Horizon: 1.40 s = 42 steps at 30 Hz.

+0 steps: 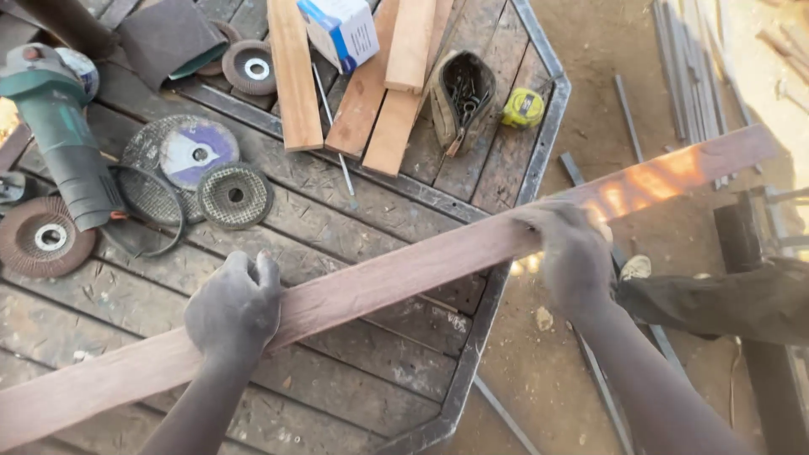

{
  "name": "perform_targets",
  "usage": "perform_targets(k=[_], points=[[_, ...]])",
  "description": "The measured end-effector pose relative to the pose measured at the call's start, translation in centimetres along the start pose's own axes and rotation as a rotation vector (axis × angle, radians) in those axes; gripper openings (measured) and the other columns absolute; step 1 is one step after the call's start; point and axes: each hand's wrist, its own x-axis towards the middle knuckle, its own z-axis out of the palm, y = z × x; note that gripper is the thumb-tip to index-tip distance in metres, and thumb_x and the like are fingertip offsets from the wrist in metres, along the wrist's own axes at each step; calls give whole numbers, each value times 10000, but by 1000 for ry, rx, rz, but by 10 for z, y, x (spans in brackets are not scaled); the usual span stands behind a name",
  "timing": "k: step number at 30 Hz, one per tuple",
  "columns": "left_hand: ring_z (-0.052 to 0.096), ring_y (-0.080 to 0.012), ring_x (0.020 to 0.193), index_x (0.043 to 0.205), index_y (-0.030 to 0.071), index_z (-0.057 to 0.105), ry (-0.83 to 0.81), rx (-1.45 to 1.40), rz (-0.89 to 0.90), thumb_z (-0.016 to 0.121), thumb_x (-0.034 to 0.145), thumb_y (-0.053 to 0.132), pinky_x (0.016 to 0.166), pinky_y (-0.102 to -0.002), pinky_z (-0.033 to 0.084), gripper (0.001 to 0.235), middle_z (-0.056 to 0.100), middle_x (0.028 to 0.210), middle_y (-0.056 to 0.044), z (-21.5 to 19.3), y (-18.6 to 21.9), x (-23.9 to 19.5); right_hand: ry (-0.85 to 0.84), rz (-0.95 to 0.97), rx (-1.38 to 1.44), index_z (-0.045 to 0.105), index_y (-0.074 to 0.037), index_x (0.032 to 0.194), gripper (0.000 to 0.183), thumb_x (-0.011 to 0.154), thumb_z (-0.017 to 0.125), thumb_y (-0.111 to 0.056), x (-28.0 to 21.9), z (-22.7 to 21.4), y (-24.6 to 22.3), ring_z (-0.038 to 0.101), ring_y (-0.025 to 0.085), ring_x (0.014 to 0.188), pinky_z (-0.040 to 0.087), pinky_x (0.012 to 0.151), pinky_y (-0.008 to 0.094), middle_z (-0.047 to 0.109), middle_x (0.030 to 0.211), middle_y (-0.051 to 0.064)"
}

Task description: Sanding a wooden plank manually with sandpaper on a workbench

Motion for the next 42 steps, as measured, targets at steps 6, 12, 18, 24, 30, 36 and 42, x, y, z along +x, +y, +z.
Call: perform_targets(k=[6,12,18,24,30,36,42], points=[[711,-446,1069,973,113,660,10,-41,-18,344,1028,595,943,-535,517,579,757,994,-249,5,2,1,137,30,237,781,-214,1056,266,913,614,-65,-27,7,-97,621,280,943,482,833,359,719,1000,18],[712,-425,1072,953,137,647,5,-19,23,355,1032,599,938,-514,518,552,757,1006,-230,0,1,2,93,34,262,678,108,1098,231,873,650,63,-71,51,41,525,486,916,433,797,543,608,1009,344],[709,-455,1063,965,89,672,61,-12,25,367,1043,529,937,-544,511,541,746,1018,-266,0,5,-2,88,135,4,702,7,1095,185,921,731,-48,-43,40,14,578,366,990,446,871,455,635,1038,198],[682,-474,985,986,68,655,48,30,16,306,1066,487,822,-559,475,551,738,1026,-259,1,9,-10,-204,-71,640,697,-139,1258,302,1006,538,-84,-29,-13,-177,527,233,1114,342,945,411,686,1249,-48],[675,-271,764,840,174,574,-21,121,116,277,1086,602,681,-403,493,576,709,820,-82,4,14,-13,-25,-17,240,726,-70,1291,539,790,572,58,-37,19,10,593,339,932,438,849,468,693,1054,130],[588,-240,1087,1245,234,592,-247,293,646,656,757,881,972,-404,473,813,617,1239,-58,12,68,-36,252,922,985,387,-194,640,325,843,498,35,-12,22,-44,308,97,601,285,532,310,395,649,-47],[634,-336,980,1054,171,625,311,164,979,844,596,623,752,-477,503,680,678,1013,-52,73,43,-15,-53,-147,546,752,-74,1155,174,1010,659,-101,1,-24,-155,521,271,1027,457,905,357,681,1174,-15]])
